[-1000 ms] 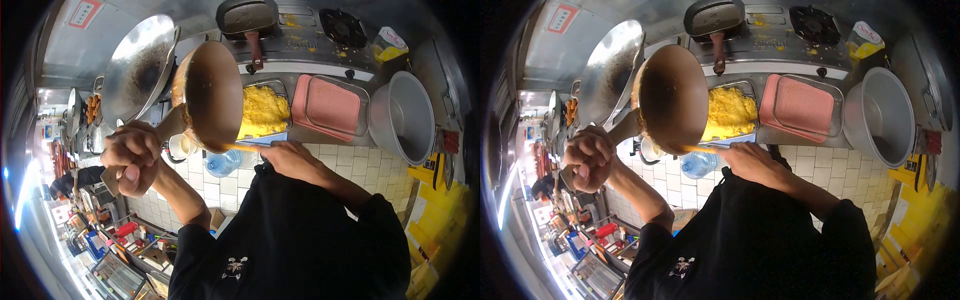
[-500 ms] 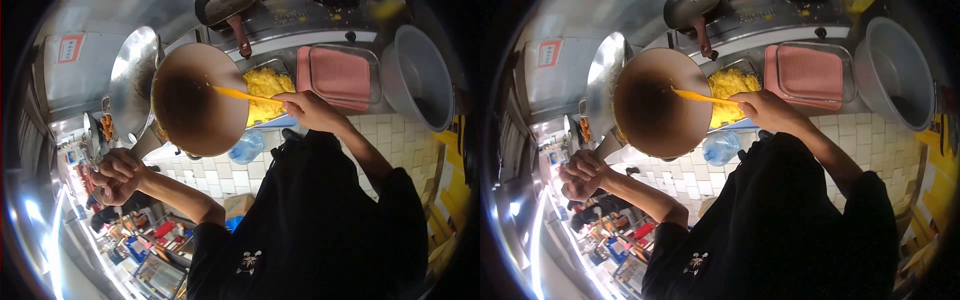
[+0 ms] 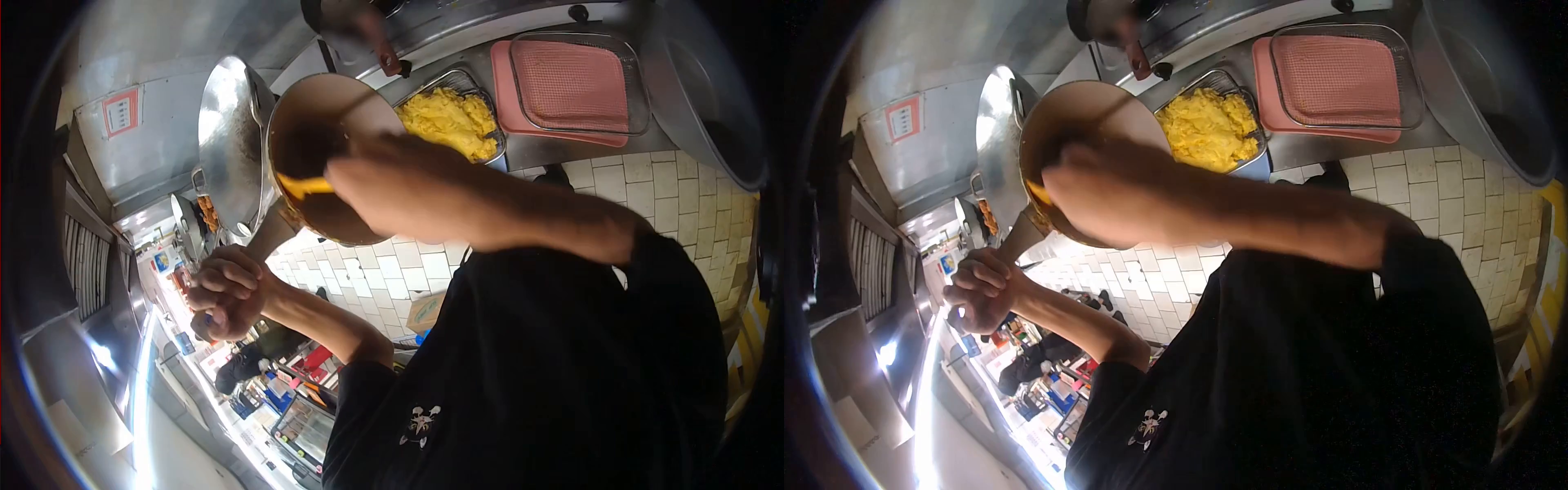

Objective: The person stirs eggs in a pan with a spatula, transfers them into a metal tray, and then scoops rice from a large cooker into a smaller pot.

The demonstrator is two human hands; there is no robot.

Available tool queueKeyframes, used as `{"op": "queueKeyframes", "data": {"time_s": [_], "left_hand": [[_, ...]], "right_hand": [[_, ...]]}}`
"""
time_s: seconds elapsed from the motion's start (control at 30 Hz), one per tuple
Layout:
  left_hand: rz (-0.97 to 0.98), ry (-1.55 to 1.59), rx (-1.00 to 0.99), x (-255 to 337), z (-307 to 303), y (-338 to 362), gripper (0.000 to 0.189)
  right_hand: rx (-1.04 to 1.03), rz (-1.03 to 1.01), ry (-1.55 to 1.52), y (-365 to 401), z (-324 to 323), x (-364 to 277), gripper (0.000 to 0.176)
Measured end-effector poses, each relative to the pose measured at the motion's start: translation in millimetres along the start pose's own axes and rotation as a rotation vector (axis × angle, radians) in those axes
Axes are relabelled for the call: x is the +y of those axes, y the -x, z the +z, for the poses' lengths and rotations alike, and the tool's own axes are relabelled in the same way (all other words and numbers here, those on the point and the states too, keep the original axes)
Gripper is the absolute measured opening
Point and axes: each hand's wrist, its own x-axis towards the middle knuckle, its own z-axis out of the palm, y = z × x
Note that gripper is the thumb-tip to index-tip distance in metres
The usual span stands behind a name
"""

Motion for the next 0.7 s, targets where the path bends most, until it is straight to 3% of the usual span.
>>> {"op": "queueKeyframes", "data": {"time_s": [0.1, 0.13, 0.23, 0.43, 0.47, 0.5, 0.57, 0.63, 0.7], "left_hand": [[0.002, -0.01, 0.022, 2, 6, 1, 0.024], [0.003, -0.006, 0.042, 3, 8, 2, 0.025], [0.029, 0.032, 0.088, 0, 9, -1, 0.026], [-0.028, -0.009, 0.103, -13, 16, 0, 0.026], [-0.072, 0.046, 0.081, -14, 19, 1, 0.027], [-0.059, 0.046, 0.084, -14, 21, 1, 0.027], [-0.032, 0.044, 0.095, -10, 25, 3, 0.026], [-0.009, 0.057, 0.086, -5, 22, 2, 0.025], [0.006, 0.046, 0.08, -1, 18, -1, 0.024]], "right_hand": [[0.092, -0.001, 0.087, -34, -21, 25, 0.011], [0.041, 0.089, 0.028, -44, -19, 38, 0.012], [0.09, 0.094, 0.215, -22, -15, 50, 0.01], [-0.147, -0.188, 0.337, 15, -28, 4, 0.006], [0.038, -0.329, 0.409, 12, -24, 6, 0.005], [-0.164, -0.103, 0.4, -8, -37, -3, 0.007], [0.063, -0.07, 0.387, -31, -35, 24, 0.014], [0.305, -0.175, 0.45, -50, -32, 67, 0.016], [0.023, 0.068, 0.491, -69, -41, 86, 0.018]]}}
